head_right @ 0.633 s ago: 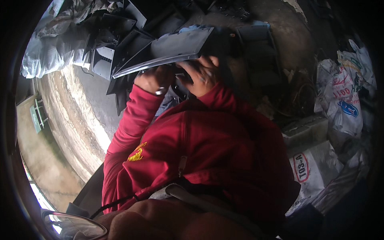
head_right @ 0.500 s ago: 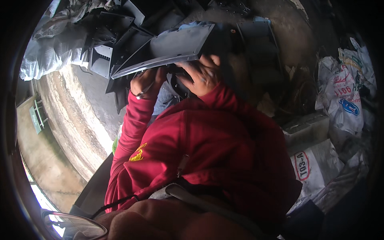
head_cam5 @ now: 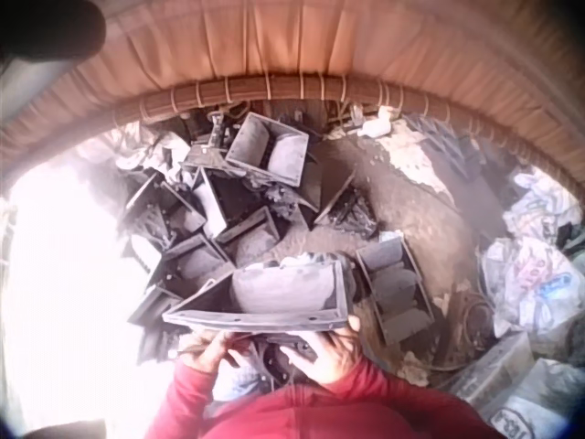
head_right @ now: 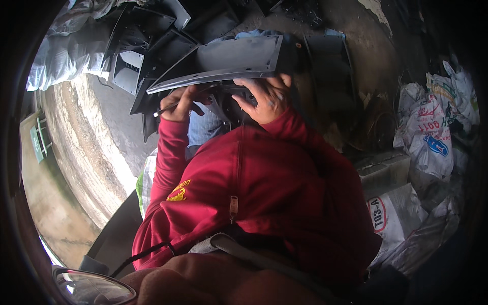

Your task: The person sits on the floor and assembles a metal part using a wrench. They pick up a metal plate, insert bolts, and tighten them with a wrench.

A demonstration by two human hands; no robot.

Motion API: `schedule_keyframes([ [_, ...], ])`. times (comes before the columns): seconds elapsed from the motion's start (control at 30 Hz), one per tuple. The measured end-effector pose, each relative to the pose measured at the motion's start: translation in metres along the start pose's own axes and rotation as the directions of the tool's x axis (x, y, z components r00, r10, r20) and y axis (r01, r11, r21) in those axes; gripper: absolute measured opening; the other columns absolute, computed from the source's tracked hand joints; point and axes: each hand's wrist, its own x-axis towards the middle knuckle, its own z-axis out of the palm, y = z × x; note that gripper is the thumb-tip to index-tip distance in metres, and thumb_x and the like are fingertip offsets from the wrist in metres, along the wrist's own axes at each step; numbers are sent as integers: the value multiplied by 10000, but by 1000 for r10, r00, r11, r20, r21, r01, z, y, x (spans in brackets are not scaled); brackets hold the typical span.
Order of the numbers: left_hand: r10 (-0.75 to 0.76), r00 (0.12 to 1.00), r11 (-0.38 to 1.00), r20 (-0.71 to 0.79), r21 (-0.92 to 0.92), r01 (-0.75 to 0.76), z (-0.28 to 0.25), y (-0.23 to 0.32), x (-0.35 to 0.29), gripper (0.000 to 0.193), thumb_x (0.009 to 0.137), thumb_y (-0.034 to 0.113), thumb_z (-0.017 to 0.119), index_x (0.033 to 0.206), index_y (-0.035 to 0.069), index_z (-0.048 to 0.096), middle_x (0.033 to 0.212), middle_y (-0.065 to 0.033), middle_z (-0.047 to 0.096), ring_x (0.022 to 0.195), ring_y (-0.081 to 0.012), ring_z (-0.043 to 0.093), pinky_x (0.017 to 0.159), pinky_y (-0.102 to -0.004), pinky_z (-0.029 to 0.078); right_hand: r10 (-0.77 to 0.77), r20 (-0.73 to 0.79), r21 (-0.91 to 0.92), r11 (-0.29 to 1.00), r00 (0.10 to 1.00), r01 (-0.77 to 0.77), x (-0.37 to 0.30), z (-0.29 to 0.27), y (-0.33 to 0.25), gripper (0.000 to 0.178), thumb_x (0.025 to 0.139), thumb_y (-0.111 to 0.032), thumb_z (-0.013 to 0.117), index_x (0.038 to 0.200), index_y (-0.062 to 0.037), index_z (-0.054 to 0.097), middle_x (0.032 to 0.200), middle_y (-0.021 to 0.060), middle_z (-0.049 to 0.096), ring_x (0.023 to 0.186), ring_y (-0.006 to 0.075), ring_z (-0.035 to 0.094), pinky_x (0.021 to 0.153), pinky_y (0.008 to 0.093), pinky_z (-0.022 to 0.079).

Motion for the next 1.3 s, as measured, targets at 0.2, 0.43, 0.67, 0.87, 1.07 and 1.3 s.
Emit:
schedule_keyframes([
  [0.2,425,898,644,117,658,-391,18,12,-7,146,852,134,660,786,3,665,692,-91,668,553,-165,633,495,-259,494,27,6,36,999,1000,-27,0,-3,-4,336,679,-235,780,985,-189,648,973,-82,665,949,159,574,893,355,319],
  [0.43,359,869,125,341,905,-406,51,23,5,151,753,179,688,877,95,671,733,-94,660,602,-257,646,512,-318,512,19,-27,93,996,999,-16,-3,0,-1,433,668,-254,754,1073,-177,620,971,-26,666,903,176,581,826,381,326],
  [0.67,670,626,20,399,833,-552,46,17,21,134,706,185,681,832,140,678,674,-84,633,571,-264,629,511,-337,518,19,-33,107,994,999,-16,-4,1,5,421,691,-261,741,1079,-177,602,950,-63,668,859,167,574,825,375,325],
  [0.87,221,975,857,32,471,-210,16,-8,5,284,910,291,554,911,32,671,712,-85,681,592,-195,658,516,-278,518,5,-50,90,996,999,0,-7,5,6,415,668,-242,776,1043,-202,602,933,-74,674,822,155,570,818,356,331],
  [1.07,-133,981,988,139,93,121,-10,-18,11,529,949,436,458,1125,-47,583,826,-147,688,663,-209,675,529,-270,543,5,-10,91,996,1000,-4,-5,5,4,414,667,-246,781,1039,-209,604,934,-91,674,833,148,578,814,357,333],
  [1.3,30,999,991,10,127,-31,9,3,-5,345,930,271,561,964,-66,630,813,-145,689,685,-199,680,524,-256,535,13,-13,88,996,1000,-12,-6,-1,5,421,665,-243,783,1038,-187,595,965,-116,670,858,129,576,802,351,332],
])
